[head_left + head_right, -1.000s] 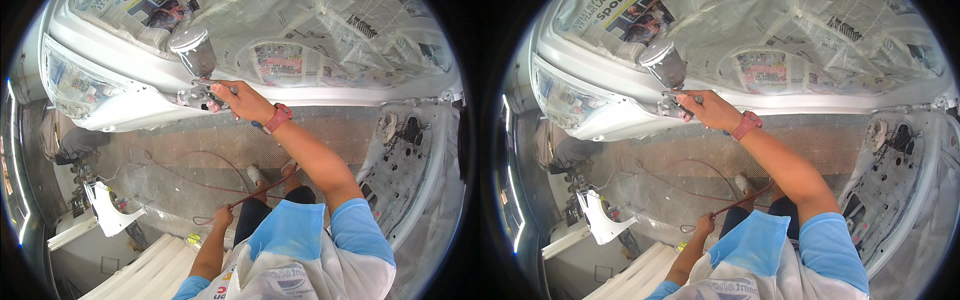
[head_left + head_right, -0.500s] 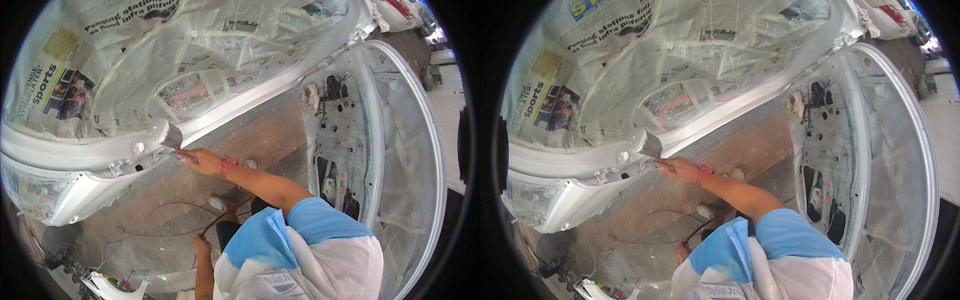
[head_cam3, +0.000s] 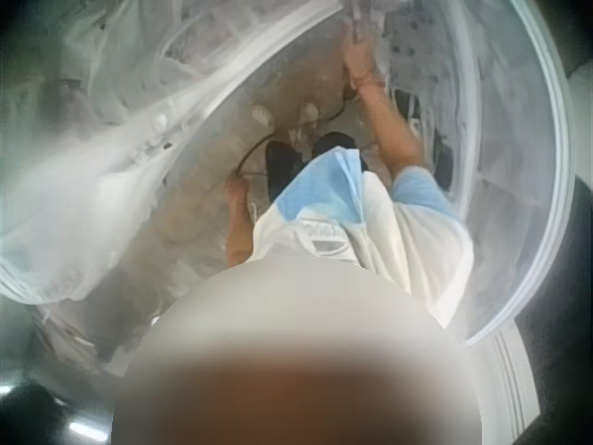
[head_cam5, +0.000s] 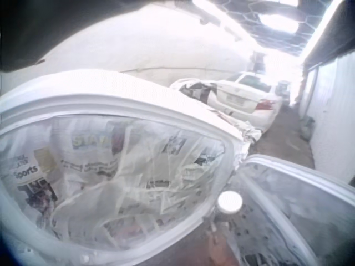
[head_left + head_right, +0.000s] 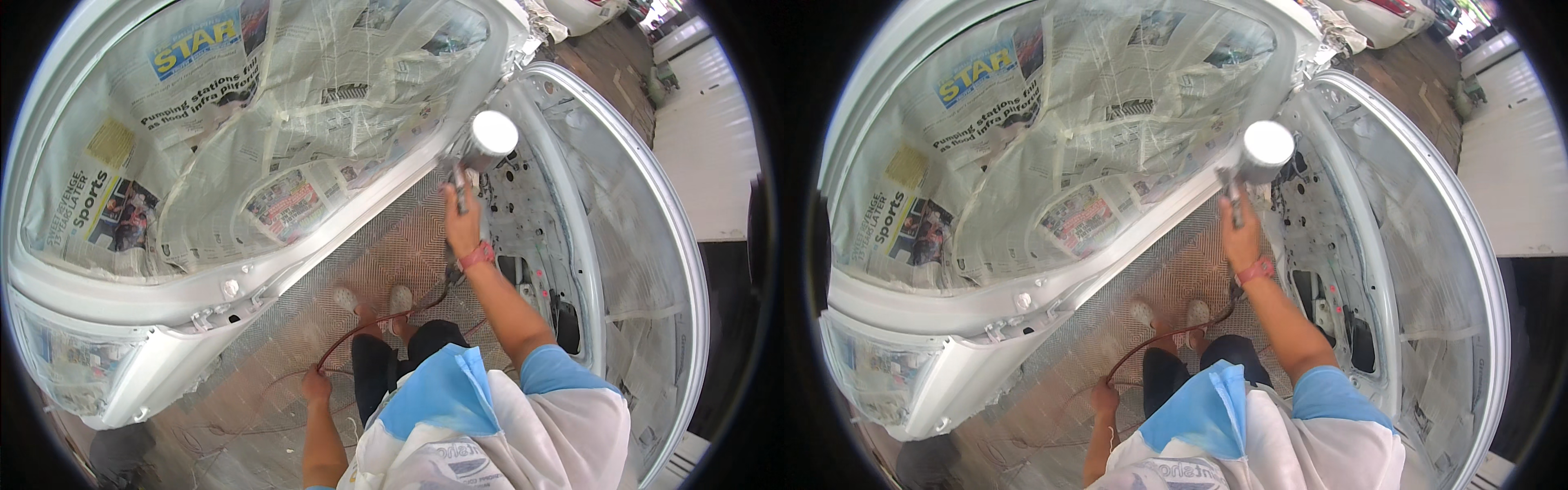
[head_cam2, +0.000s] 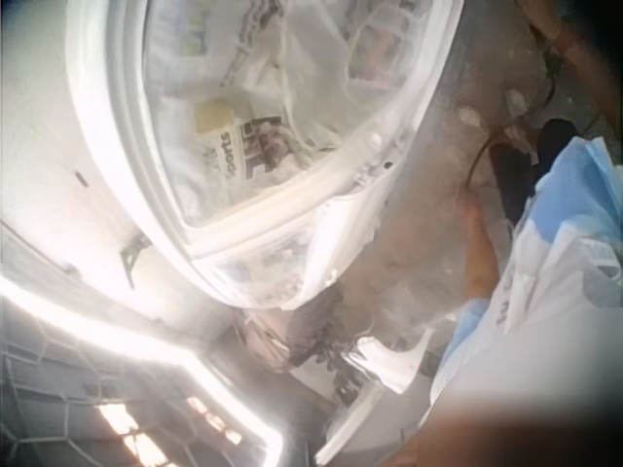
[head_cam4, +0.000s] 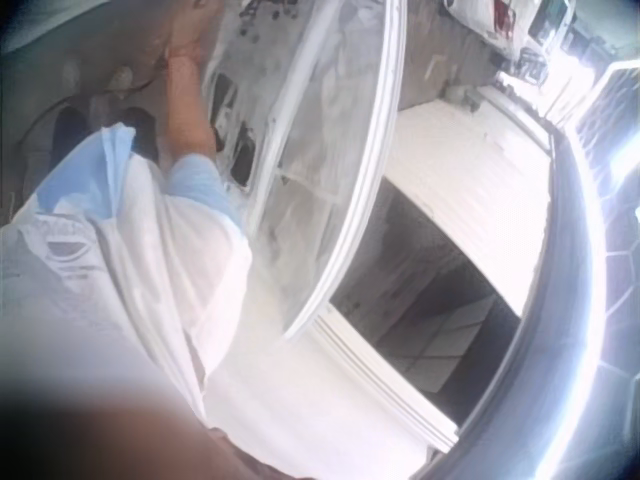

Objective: The person uses a spray gun to apply white paint to the interior and exterior surfaces of a car door. They move around the door, spraying different sections and occasionally adjusting the door's position to reach all areas.

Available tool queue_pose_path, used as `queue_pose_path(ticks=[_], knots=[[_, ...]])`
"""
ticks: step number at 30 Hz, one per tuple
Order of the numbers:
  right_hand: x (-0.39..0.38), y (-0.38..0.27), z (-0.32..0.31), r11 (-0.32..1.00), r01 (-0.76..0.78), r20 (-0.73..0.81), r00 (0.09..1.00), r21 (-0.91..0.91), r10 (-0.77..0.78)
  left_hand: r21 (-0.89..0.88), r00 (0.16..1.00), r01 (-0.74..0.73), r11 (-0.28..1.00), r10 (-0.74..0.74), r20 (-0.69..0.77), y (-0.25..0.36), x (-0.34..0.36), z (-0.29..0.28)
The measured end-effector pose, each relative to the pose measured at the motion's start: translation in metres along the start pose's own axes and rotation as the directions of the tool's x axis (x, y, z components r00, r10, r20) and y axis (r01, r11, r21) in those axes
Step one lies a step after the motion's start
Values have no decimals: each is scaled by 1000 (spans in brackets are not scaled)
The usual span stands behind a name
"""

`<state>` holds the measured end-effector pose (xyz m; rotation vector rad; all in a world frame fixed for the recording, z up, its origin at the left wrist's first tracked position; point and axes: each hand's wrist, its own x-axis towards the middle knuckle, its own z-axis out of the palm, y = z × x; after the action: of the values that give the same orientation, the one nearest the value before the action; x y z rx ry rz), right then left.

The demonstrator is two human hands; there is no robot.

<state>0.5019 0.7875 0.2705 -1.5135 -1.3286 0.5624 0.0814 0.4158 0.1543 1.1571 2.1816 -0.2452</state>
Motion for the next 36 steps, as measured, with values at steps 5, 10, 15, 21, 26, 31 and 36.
queue_pose_path(ticks=[5, 10, 15, 21, 26, 31, 36], knots=[[97, 24, -9, 980, -139, -217, 970, -145, 105, -90, 981, -113, 990, 126, 145, 41, 52, -25], [184, 25, -15, 926, -121, -359, 933, -357, -16, -172, 930, -184, 968, 228, 288, 76, 116, -37], [230, 27, -5, 937, -53, -482, 867, -347, -129, -280, 862, -257, 925, 350, 366, 93, 162, -43], [209, 65, 24, 891, -257, -345, 931, -375, 123, -168, 867, -280, 945, 324, 378, 87, 189, -38], [198, 68, 38, 901, -343, -291, 920, -267, 264, -162, 850, -227, 960, 277, 448, 65, 191, -47], [199, 72, 54, 838, -223, -468, 883, -498, -44, -219, 864, -104, 970, 197, 464, 68, 184, -37], [183, 149, 90, 839, -119, -444, 882, -531, -156, -161, 874, -139, 977, 197, 443, 79, 199, 5]])
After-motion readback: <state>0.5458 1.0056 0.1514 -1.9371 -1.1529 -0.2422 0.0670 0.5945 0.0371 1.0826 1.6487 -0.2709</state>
